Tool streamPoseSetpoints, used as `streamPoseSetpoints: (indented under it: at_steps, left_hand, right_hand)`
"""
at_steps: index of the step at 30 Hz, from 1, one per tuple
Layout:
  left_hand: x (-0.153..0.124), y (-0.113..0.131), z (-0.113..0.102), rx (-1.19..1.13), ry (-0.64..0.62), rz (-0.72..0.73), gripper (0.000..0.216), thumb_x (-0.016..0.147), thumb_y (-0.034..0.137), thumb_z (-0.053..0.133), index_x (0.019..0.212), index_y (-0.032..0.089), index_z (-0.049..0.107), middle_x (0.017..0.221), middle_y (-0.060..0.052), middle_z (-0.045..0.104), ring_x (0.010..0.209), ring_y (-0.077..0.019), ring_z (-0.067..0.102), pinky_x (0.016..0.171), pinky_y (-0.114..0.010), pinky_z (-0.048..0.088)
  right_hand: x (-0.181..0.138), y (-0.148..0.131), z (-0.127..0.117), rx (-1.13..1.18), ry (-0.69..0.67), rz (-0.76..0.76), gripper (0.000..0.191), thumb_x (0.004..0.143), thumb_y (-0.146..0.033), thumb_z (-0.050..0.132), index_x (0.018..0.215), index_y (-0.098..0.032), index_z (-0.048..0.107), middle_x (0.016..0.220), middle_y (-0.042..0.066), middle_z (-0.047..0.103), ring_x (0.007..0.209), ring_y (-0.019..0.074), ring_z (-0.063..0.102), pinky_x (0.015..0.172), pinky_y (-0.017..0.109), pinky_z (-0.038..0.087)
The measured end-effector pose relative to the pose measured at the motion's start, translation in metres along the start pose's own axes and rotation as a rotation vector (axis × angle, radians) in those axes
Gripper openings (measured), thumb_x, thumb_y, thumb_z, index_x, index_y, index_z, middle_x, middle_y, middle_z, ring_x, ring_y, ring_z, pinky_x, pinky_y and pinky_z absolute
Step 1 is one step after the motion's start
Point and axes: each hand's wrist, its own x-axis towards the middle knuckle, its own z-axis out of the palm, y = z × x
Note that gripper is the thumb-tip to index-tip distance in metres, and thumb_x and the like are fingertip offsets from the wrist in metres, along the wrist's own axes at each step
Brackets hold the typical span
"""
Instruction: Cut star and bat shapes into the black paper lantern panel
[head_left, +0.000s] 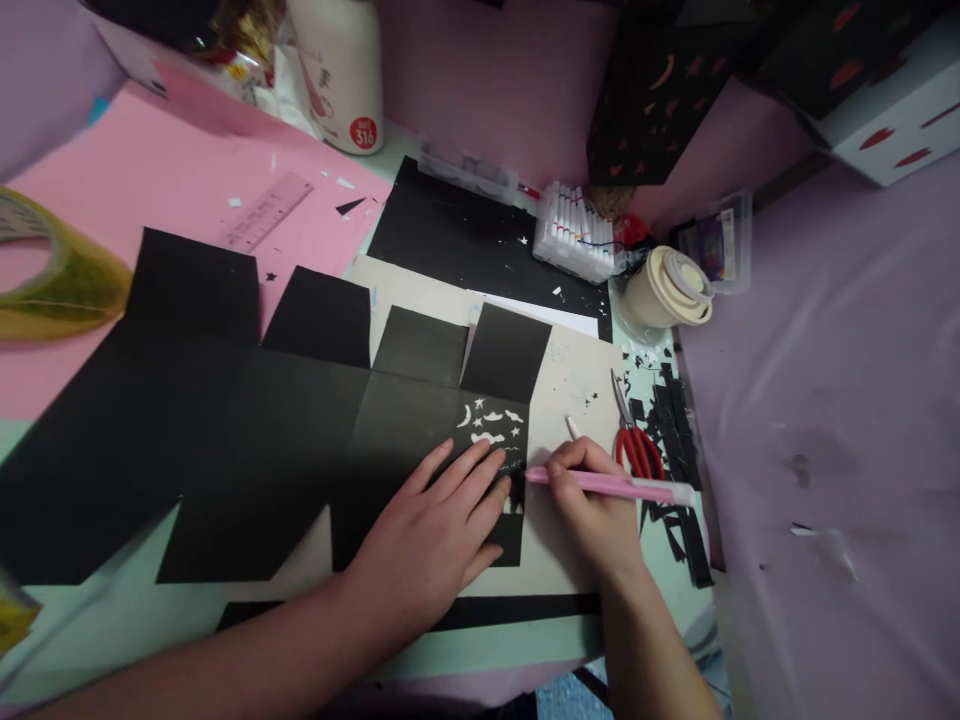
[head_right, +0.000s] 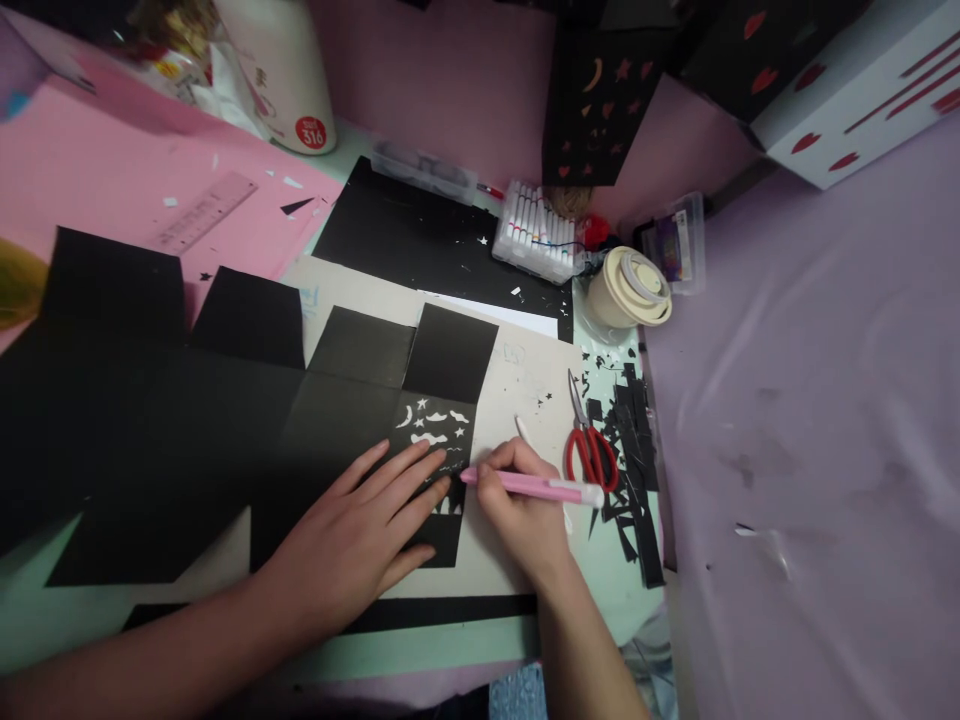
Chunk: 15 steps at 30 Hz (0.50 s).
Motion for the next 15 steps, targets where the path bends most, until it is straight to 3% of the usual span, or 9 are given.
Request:
streamPoseSetpoints:
  at_steps: [4,15]
  left_hand:
    - [0.000,0.000,0.001,0.011,-0.002,0.000,0.045,0.091,0.048,0.057,0.126,0.019,0.057,0.144,-0.005,0.051,0.139,-0.0221,0.038,0.119,-0.040,0.013]
    - [0.002,0.001,0.001,0.040,0.002,0.003,0.045,0.092,0.049,0.056,0.124,0.019,0.059,0.143,-0.005,0.053,0.138,-0.0219,0.039,0.118,-0.040,0.011]
  right_hand:
    - [0.013,0.008,-0.003,0.036,-0.117,-0.032,0.017,0.084,-0.021,0.058,0.068,-0.020,0.052,0.064,-0.003,0.059,0.058,0.0121,0.053,0.056,0.024,0.042]
    - [0.012,0.019,-0.001,0.017,-0.129,-0.058,0.016,0.085,-0.024,0.059,0.070,-0.020,0.054,0.065,-0.002,0.059,0.059,0.0127,0.053,0.057,0.025,0.041]
